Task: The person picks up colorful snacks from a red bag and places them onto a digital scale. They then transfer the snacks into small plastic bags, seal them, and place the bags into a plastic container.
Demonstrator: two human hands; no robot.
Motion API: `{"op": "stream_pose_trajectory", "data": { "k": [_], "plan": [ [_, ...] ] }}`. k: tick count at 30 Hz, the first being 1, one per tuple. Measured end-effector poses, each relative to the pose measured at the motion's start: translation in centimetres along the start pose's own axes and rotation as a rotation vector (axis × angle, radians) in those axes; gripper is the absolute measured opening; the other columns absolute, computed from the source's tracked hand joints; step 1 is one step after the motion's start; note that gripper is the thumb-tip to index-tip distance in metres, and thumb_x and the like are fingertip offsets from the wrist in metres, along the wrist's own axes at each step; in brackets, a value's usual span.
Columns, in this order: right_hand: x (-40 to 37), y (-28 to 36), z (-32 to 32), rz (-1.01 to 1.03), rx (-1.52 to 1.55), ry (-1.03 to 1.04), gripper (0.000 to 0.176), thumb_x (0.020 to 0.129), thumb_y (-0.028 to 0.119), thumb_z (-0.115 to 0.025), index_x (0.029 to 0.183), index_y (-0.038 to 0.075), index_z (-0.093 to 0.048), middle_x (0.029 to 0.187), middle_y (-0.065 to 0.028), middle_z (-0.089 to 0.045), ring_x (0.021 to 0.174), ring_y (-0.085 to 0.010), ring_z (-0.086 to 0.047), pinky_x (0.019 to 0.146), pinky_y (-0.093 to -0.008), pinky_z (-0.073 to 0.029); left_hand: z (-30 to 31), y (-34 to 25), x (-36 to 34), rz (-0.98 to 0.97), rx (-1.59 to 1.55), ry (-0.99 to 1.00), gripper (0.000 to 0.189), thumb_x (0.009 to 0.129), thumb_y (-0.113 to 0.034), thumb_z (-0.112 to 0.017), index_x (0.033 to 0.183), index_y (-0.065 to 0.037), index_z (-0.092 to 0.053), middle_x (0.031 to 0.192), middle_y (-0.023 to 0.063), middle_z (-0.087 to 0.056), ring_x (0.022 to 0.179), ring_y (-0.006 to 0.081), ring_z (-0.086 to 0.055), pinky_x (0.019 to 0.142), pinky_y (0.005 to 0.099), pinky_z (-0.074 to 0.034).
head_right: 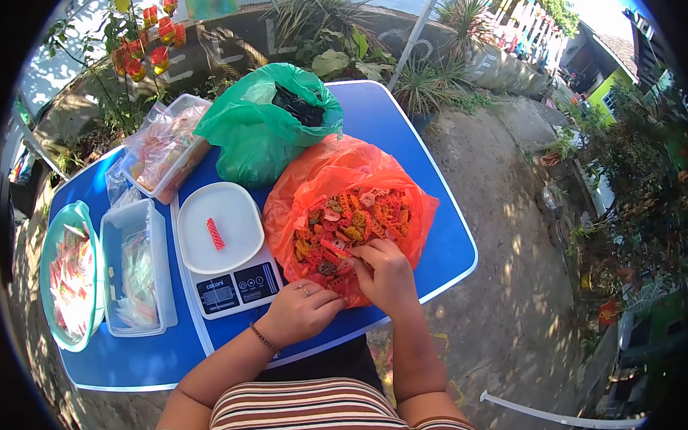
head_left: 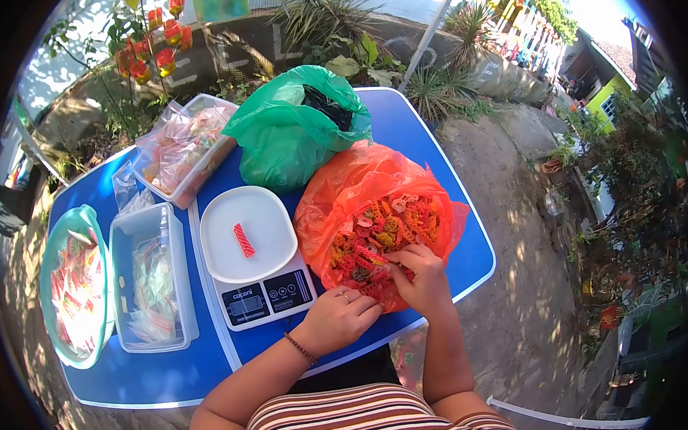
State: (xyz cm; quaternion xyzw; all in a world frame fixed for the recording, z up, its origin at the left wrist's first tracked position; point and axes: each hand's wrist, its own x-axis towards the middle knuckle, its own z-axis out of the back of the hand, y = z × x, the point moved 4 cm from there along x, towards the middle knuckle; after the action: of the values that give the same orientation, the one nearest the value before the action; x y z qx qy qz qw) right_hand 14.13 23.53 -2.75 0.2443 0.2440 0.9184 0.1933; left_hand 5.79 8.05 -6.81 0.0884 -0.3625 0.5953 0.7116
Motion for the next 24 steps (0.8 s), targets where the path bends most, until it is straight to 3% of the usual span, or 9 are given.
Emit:
{"op": "stream_pose_trajectory", "data": {
  "k": [5,17,24],
  "plan": [
    [0.6,-1.6,1.7,-0.071,-0.133,-0.209,0.013,0.084,0.005,-0.075,0.095,0.000,-0.076,0.089,-0.0143,-0.071,0.085,-0.0341,-0.065,0.077,-0.0430,-0.053,0.1,0.1,0.1,0.003,0.004,-0.030,0.019,0.077,-0.013,-0.075,0.096,-0.012,-0.074,0.091,0.0002,-0.072,0.076,0.0168,-0.068,0.072,0.0332,-0.056],
    [1.8,-3.8,2.2,-0.187,-0.375,-0.139,0.024,0.083,0.000,-0.070,0.107,0.003,-0.068,0.100,-0.0123,-0.071,0.097,-0.0344,-0.065,0.087,-0.0435,-0.054,-0.1,0.1,0.0,0.004,0.009,-0.041,0.018,0.078,-0.013,-0.076,0.096,-0.012,-0.075,0.089,0.0002,-0.072,0.076,0.0165,-0.069,0.072,0.0330,-0.056],
    [2.3,-3.2,2.6,-0.285,-0.149,-0.157,0.017,0.083,-0.002,-0.071,0.098,0.003,-0.062,0.096,-0.0110,-0.072,0.096,-0.0328,-0.065,0.084,-0.0435,-0.053,0.1,0.0,0.0,0.013,0.011,-0.047,0.019,0.078,-0.013,-0.077,0.097,-0.012,-0.075,0.089,-0.0001,-0.072,0.077,0.0162,-0.069,0.073,0.0329,-0.056]
  ]
}}
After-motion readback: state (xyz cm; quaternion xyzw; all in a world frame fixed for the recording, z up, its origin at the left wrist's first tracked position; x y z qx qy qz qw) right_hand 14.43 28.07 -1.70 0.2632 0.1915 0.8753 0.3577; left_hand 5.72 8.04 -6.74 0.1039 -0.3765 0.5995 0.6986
